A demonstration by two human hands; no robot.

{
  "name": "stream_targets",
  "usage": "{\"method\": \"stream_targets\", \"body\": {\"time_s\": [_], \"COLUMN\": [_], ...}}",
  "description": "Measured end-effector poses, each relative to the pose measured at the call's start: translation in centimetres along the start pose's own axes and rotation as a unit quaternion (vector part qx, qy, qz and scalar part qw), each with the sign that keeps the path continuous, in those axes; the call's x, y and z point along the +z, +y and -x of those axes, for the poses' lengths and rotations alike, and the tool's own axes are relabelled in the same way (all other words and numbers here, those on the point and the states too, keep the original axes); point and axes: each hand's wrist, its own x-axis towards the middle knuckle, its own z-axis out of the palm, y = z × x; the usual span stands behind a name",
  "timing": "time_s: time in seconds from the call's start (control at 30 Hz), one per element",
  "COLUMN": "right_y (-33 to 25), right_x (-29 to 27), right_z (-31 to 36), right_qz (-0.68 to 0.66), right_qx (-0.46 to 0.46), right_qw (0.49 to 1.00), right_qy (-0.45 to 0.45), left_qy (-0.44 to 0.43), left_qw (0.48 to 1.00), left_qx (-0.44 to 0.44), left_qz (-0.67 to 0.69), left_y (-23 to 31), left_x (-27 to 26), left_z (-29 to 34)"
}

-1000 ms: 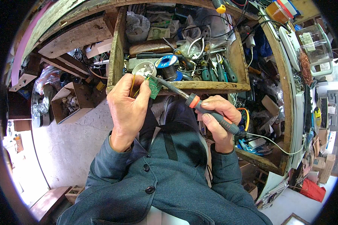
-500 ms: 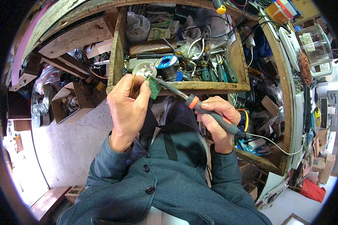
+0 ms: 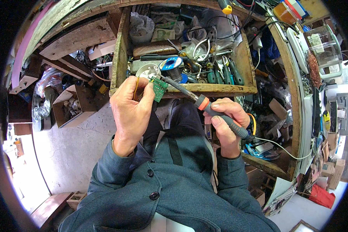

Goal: The person solders a yellow wire to a small green circuit board using a soldering iron and solder wire. They then solder a small metal component on the workbench. The person works at a cluttered electronics workbench.

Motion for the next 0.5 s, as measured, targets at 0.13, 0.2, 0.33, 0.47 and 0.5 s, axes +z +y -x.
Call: {"method": "stream_targets", "body": {"time_s": [0.13, 0.2, 0.33, 0.47, 0.5], "right_y": [0.05, -0.10, -0.03, -0.02, 0.07], "right_x": [-0.15, -0.31, -0.14, -0.04, 0.03], "right_z": [0.23, 0.25, 0.11, 0.15, 0.13], "right_qz": [0.007, 0.004, 0.013, 0.010, 0.005], "right_qx": [0.010, 0.015, 0.009, 0.012, 0.009], "right_qw": [1.000, 1.000, 1.000, 1.000, 1.000], "right_qy": [0.001, 0.002, -0.005, 0.022, 0.027], "left_qy": [-0.001, -0.007, -0.001, -0.005, -0.004], "left_qw": [1.000, 1.000, 1.000, 1.000, 1.000], "left_qx": [0.010, 0.011, 0.008, 0.001, 0.002], "left_qz": [-0.005, -0.011, -0.007, -0.005, -0.007], "left_y": [-0.14, -0.03, -0.13, -0.01, -0.07], "left_x": [0.07, 0.17, -0.01, 0.00, 0.01], "left_z": [-0.06, -0.08, 0.01, -0.05, -0.02]}}
